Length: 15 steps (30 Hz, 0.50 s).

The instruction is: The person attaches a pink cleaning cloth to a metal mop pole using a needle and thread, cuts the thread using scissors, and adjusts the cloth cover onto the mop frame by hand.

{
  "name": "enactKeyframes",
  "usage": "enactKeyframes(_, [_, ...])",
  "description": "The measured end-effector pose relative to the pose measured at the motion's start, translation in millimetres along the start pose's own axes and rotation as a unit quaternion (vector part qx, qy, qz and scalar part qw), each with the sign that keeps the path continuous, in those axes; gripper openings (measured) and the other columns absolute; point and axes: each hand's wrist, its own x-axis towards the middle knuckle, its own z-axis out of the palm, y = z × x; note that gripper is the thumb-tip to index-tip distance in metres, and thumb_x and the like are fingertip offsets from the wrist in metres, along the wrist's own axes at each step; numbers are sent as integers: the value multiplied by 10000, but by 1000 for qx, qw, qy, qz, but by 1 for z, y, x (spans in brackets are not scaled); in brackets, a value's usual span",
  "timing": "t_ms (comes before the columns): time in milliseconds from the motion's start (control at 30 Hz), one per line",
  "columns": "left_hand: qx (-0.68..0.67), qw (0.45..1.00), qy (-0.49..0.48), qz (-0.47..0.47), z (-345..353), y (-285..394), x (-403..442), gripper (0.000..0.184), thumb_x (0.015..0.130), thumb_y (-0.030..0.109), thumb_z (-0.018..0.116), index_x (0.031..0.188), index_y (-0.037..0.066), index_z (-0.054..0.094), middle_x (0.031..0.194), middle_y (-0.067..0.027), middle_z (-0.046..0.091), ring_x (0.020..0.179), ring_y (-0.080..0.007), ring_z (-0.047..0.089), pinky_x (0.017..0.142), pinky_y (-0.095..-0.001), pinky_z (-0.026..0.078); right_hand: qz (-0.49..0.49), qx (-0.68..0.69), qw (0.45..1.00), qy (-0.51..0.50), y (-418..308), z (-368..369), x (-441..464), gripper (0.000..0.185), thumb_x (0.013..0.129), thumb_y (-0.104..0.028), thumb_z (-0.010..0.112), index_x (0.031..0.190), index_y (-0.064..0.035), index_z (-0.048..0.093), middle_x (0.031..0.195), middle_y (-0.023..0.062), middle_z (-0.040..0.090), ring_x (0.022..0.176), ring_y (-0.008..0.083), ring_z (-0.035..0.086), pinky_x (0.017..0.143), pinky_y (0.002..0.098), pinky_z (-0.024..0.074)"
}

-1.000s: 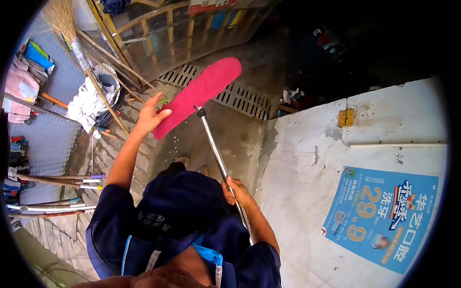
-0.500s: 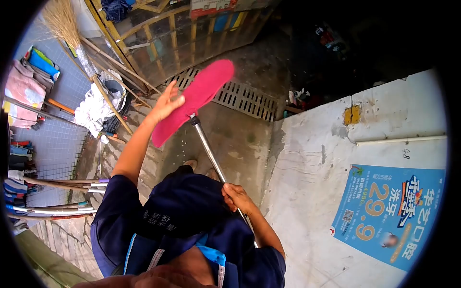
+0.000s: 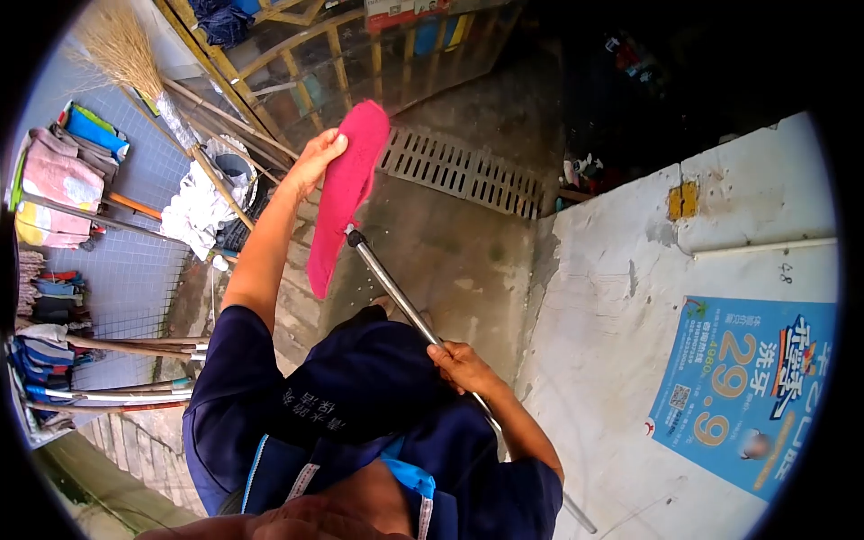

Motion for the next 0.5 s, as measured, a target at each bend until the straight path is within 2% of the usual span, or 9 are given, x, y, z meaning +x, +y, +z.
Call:
enactKeyframes(100, [-9, 998, 53, 36, 0, 2, 9, 267, 889, 265, 688, 1002, 29, 635, 866, -22, 671, 702, -100, 615, 647, -253, 508, 3, -71, 997, -8, -12, 0, -3, 432, 972, -450, 493, 765, -73, 456, 520, -2, 448, 373, 93, 412, 350, 239, 337])
enactKeyframes(133, [-7, 998, 53, 34, -3, -2, 14, 267, 889, 265, 688, 1002, 29, 635, 866, -22, 671, 702, -100, 615, 647, -253, 508, 3, -68, 998, -10, -14, 0, -3, 432, 972, -450, 493, 765, -73, 456, 520, -2, 448, 373, 93, 412, 350, 239, 337])
enactKeyframes(200, [63, 975, 184, 104, -7, -7, 21, 212, 892, 256, 686, 920, 48, 656, 805, 1, 657, 630, -75, 569, 596, -241, 476, 5, -74, 997, -20, -16, -1, -3, 432, 973, -452, 490, 763, -75, 456, 524, 1, 455, 379, 93, 420, 355, 243, 337])
enactKeyframes(267, [37, 971, 204, 116, -16, -12, 21, 218, 904, 278, 672, 897, 61, 659, 794, 14, 646, 625, -63, 541, 582, -234, 452, -8, -69, 998, -5, -14, 1, -4, 436, 965, -451, 508, 763, -68, 458, 508, 3, 454, 375, 90, 425, 355, 247, 342])
enactKeyframes(333, [-68, 965, 222, 119, -35, -22, 24, 248, 922, 314, 643, 887, 69, 656, 770, 33, 628, 659, -55, 537, 602, -235, 453, -21, -64, 998, 10, -6, 1, -3, 441, 958, -450, 525, 763, -60, 461, 492, 4, 453, 370, 86, 430, 355, 252, 346])
enactKeyframes(367, [-54, 971, 197, 124, -53, -36, 29, 370, 933, 417, 594, 1003, 56, 633, 856, 15, 625, 713, -77, 545, 624, -252, 461, -32, -100, 994, 37, 4, 0, 1, 435, 952, -442, 536, 789, -42, 484, 514, 42, 493, 425, 153, 500, 407, 299, 401])
enactKeyframes(400, [-53, 972, 195, 123, -62, -43, 30, 370, 933, 417, 594, 1003, 56, 633, 856, 15, 625, 713, -77, 545, 624, -252, 461, -44, -135, 988, 64, 9, 0, 4, 433, 946, -434, 548, 815, -24, 507, 536, 80, 533, 479, 219, 569, 460, 347, 457])
enactKeyframes(433, [-16, 973, 211, 96, -67, -47, 27, 447, 931, 470, 568, 1081, 50, 600, 913, 0, 615, 731, -94, 548, 633, -266, 465, -45, -133, 988, 64, 8, 3, 5, 433, 946, -434, 548, 815, -24, 507, 536, 80, 533, 479, 219, 569, 460, 347, 457])
enactKeyframes(500, [35, 971, 235, 36, -56, -46, 9, 673, 913, 622, 471, 1262, 47, 492, 1092, -56, 597, 810, -166, 591, 666, -293, 476, -150, -288, 927, 186, 5, 11, 8, 364, 938, -342, 566, 995, 17, 546, 704, 198, 619, 701, 395, 638, 638, 456, 511])
